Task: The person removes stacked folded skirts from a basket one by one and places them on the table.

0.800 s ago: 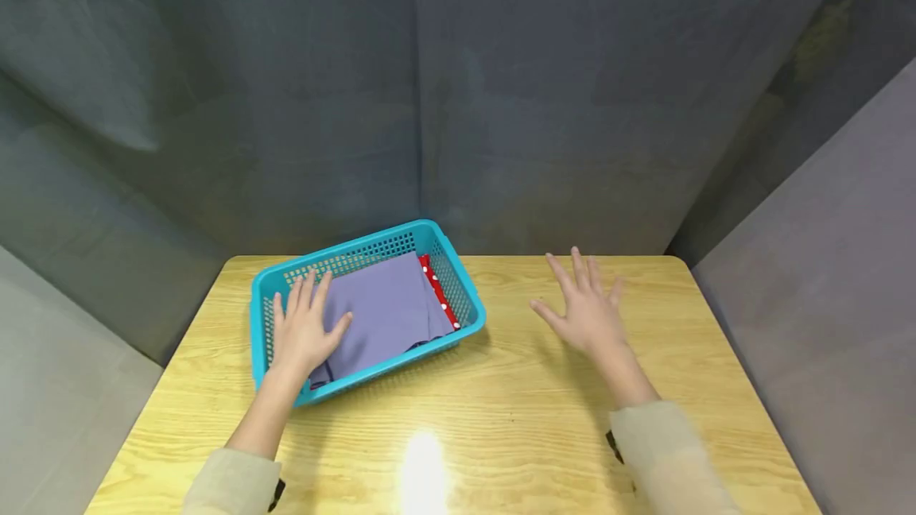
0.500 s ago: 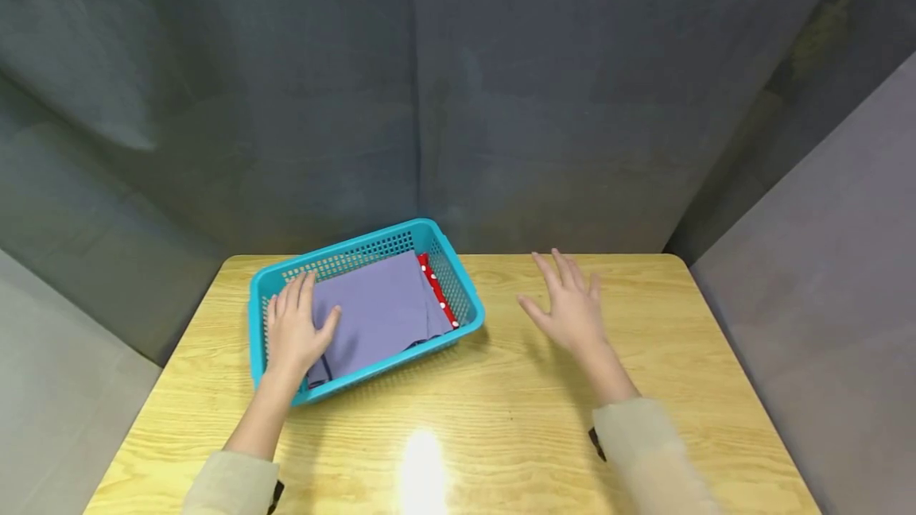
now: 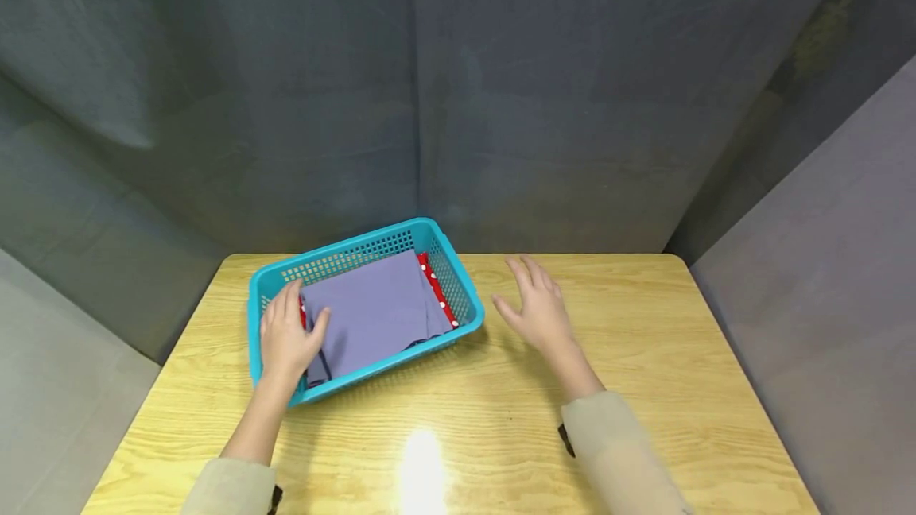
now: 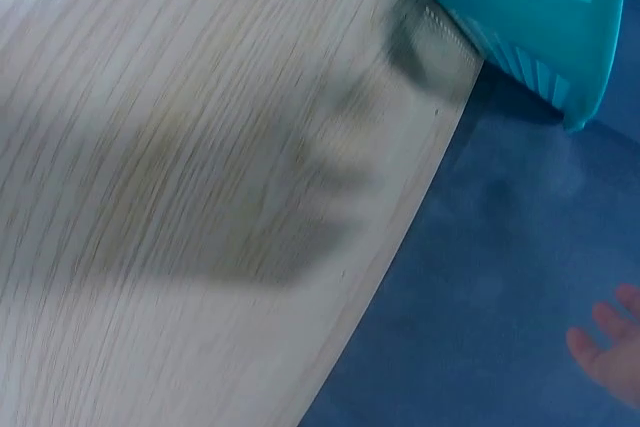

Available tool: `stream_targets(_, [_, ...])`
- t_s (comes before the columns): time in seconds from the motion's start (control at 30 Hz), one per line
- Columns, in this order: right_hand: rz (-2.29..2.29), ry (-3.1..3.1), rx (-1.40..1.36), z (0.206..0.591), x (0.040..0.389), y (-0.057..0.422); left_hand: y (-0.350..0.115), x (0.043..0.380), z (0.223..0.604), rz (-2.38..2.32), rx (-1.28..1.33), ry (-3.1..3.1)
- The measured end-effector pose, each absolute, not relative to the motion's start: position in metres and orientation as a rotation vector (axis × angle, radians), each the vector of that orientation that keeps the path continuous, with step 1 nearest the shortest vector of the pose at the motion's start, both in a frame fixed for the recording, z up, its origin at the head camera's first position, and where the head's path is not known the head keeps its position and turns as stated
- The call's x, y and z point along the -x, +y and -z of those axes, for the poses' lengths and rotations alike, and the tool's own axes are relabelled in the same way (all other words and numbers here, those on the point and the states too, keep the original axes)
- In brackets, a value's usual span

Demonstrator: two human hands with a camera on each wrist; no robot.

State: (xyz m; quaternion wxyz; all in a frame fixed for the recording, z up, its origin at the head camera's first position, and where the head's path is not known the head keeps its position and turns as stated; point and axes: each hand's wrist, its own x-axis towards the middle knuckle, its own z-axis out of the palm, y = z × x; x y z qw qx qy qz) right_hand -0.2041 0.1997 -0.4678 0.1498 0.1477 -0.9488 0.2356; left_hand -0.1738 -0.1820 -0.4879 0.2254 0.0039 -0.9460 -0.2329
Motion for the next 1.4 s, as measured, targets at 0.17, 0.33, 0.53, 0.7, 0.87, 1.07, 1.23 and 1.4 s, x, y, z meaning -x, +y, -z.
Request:
stream_targets(0.17, [-0.727,-2.713,-0.457,0.473,0.208,0.188,-0.183,0.172,0.493,0.719,-0.054,-2.6])
stream_targets(0.33, [-0.78,-2.706,-0.482,0.474,0.211,0.175,-0.183,0.172,0.497,0.8,-0.095,-2.591])
stream_targets(0.53, [-0.828,-2.696,-0.514,0.477,0.215,0.159,-0.184,0.173,0.499,0.848,-0.124,-2.572])
stream_targets(0.7, [-0.854,-2.666,-0.549,0.479,0.22,0.147,-0.184,0.176,0.5,0.91,-0.177,-2.551])
stream_targets(0.87, [-0.888,-2.65,-0.577,0.481,0.224,0.135,-0.184,0.178,0.502,0.979,-0.252,-2.552])
stream_targets(1.07, [-0.911,-2.673,-0.595,0.483,0.228,0.121,-0.182,0.179,0.501,1.097,-0.338,-2.534])
stream_targets(1.23, [-0.928,-2.718,-0.601,0.485,0.23,0.11,-0.181,0.181,0.499,1.191,-0.408,-2.531])
stream_targets(1.4, [-0.956,-2.74,-0.631,0.487,0.233,0.1,-0.182,0.181,0.498,1.254,-0.469,-2.547])
